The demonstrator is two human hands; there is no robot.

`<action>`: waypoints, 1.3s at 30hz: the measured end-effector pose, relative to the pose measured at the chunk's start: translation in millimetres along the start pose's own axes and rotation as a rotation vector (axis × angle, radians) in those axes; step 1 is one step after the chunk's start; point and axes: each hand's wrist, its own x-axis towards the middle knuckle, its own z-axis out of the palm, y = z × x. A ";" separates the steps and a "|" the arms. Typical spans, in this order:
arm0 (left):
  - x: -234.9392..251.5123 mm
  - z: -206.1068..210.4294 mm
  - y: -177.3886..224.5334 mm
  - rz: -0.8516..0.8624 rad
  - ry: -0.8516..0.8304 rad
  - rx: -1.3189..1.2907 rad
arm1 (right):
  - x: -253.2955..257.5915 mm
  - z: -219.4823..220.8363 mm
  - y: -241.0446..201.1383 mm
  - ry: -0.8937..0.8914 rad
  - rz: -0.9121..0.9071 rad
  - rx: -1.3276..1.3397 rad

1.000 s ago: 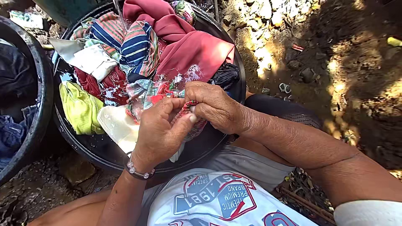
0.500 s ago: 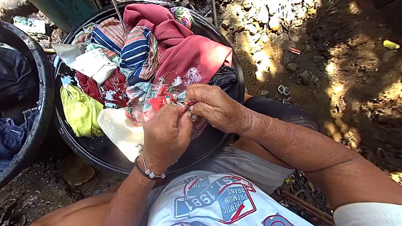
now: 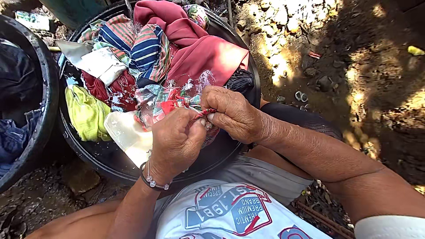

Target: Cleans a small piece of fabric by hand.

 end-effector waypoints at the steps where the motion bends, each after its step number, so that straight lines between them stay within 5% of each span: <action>1: 0.0 0.0 0.1 -0.008 -0.005 -0.008 | 0.3 0.5 -1.1 -0.009 0.010 -0.011; 16: 0.2 1.5 1.2 -0.059 -0.050 -0.077 | 1.8 -0.1 -3.1 -0.047 0.039 -0.187; 24: -3.7 2.1 -8.4 -0.128 -0.049 -0.221 | -1.8 6.3 -2.6 0.021 0.066 -0.058; 39: 1.2 10.2 -4.2 0.005 0.010 0.167 | 0.8 3.6 2.1 0.081 0.152 0.030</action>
